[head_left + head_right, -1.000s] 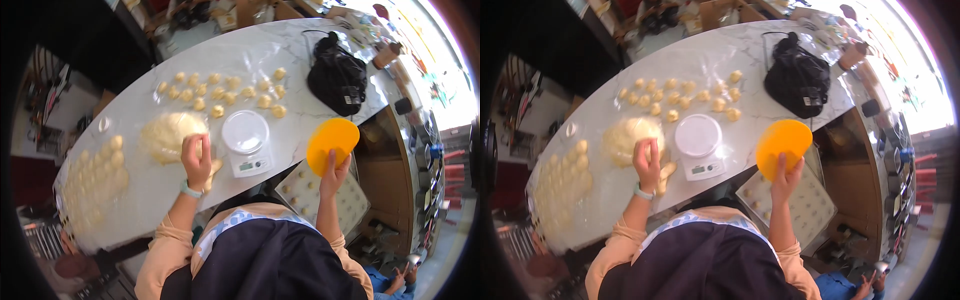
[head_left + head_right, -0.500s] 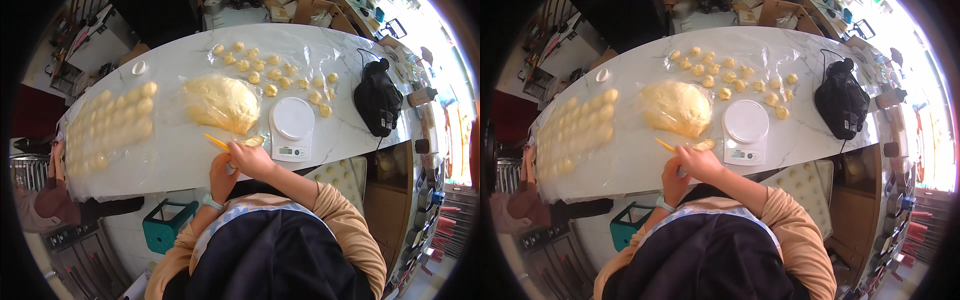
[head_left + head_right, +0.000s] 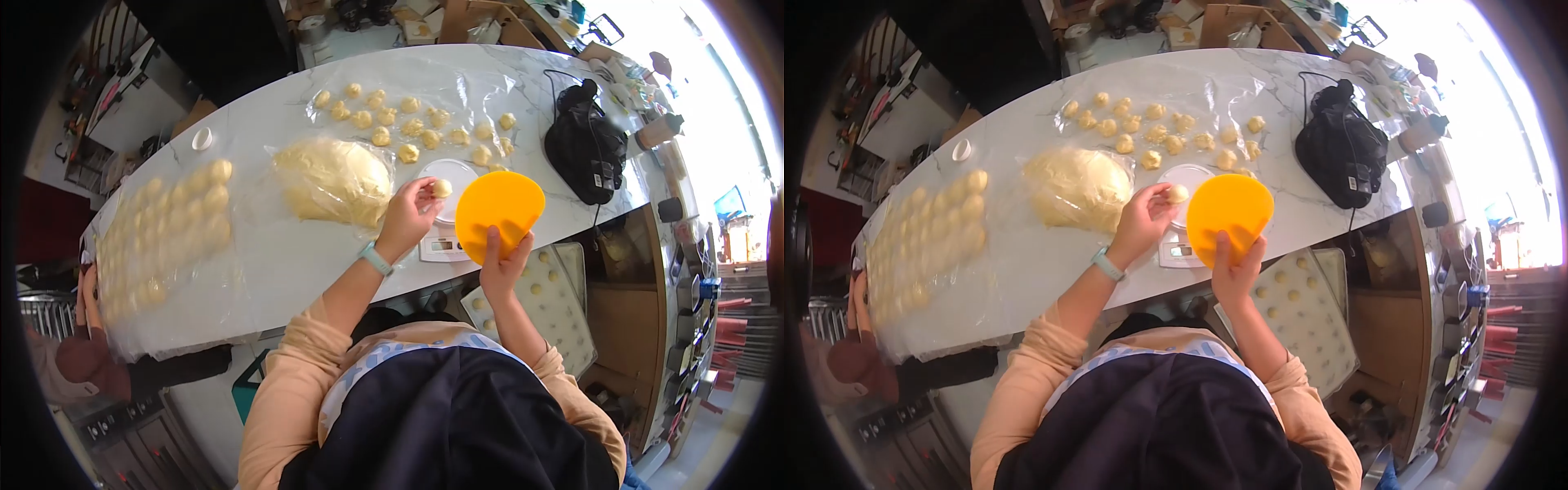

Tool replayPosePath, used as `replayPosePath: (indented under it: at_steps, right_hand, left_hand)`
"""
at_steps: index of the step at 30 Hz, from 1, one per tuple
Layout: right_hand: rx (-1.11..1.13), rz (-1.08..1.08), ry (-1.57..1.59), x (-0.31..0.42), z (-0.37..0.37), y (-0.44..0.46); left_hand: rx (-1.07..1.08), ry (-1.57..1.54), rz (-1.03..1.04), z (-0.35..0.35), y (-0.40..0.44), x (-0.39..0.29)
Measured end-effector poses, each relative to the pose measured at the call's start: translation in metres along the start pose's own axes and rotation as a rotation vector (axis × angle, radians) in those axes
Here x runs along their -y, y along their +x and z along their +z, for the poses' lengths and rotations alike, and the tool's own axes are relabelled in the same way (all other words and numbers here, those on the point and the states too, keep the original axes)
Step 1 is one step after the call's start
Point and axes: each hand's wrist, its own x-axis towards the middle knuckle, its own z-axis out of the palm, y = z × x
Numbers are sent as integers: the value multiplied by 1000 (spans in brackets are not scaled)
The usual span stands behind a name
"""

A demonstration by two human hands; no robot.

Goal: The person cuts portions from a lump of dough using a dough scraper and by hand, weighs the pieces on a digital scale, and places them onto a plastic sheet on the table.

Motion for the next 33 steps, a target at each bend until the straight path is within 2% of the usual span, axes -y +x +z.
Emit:
replayPosePath:
  at_steps: [2,3,6,8,11,12,13,14,17,21,23,24,26,28,30,32,33]
  right_hand:
    - [-48,10,32,6,-11,3]
    - [-67,3,8,5,-17,4]
    - [-84,11,-27,4,-33,5]
    - [-33,47,13,14,-35,6]
    - [465,256,-91,30,-17,-6]
    - [613,222,-138,19,0,-16]
    - [866,195,-255,38,14,-7]
    - [957,71,-315,41,30,-7]
    - [1074,-106,-357,57,74,6]
    - [1187,-387,-432,41,114,-10]
    - [945,-379,-266,9,104,-41]
    - [819,-391,-197,0,93,-50]
    - [869,-193,-215,2,62,-64]
    - [737,-41,-167,6,37,-78]
    - [234,-109,-170,10,25,-92]
    - [-54,-113,-196,2,14,-94]
    - [-99,-80,-224,0,6,-89]
  left_hand:
    - [53,384,186,3,13,1]
    - [-15,597,350,2,12,0]
    - [-192,700,451,-13,-16,-8]
    - [-263,719,311,-31,-57,-4]
    - [-300,1065,106,-55,-109,7]
    - [-312,1021,85,-60,-115,9]
    - [-325,974,69,-65,-119,12]
    - [-336,926,53,-69,-121,14]
    - [-301,970,204,-81,-124,21]
    - [-228,840,225,-93,-129,17]
    - [-222,783,238,-93,-126,9]
    - [-174,697,172,-93,-125,8]
    - [-71,541,29,-99,-137,3]
    - [-83,319,9,-94,-137,-5]
    - [-144,7,-58,-86,-134,-9]
    - [37,334,222,-92,-109,-22]
    - [129,495,365,-92,-93,-28]
